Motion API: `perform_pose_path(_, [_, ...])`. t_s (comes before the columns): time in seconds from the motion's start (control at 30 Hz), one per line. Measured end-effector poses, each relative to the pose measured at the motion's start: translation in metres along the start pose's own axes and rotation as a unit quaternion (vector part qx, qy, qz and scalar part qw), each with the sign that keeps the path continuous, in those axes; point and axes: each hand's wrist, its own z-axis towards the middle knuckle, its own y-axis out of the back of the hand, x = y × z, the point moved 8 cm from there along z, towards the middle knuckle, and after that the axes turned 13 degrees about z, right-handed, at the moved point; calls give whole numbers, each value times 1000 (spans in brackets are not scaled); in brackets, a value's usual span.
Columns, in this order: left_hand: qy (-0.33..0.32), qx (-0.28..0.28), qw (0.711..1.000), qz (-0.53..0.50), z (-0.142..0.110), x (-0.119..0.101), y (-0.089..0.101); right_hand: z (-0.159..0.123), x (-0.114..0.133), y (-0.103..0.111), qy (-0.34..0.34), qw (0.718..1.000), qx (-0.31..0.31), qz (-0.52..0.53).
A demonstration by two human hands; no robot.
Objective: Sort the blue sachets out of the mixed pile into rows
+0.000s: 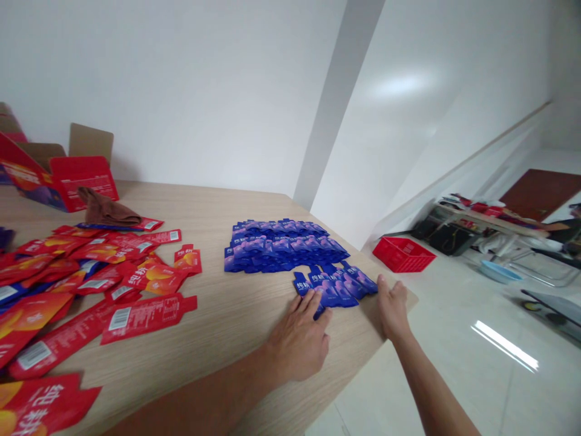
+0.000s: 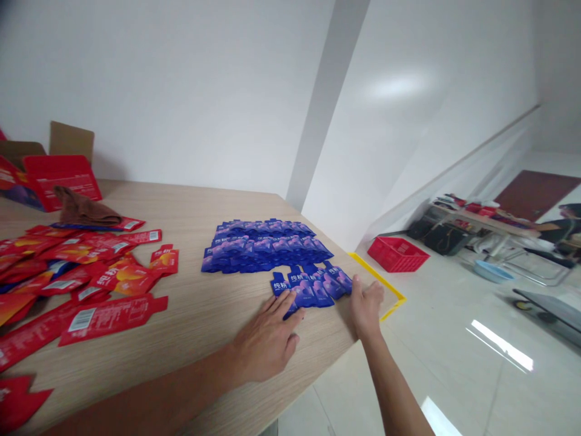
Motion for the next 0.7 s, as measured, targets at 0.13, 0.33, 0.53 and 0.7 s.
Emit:
perform_pose_path(0.13, [-3,-2,1000,-4,-1,0,-2,-13,7,-12,-64,996,-49,27])
perform_pose_path(0.33, [-45,7,999,-13,-3,-4,4,-28,22,-26,-110,989,-75,62])
perform_pose_path(0.53, [-81,32,996,-10,-2,-9,7,-32,31,-29,-118,986,-79,82])
perform_pose_path(0.7, [-82,29,996,10,1,-11,5,-34,33,-30,-99,989,-73,86])
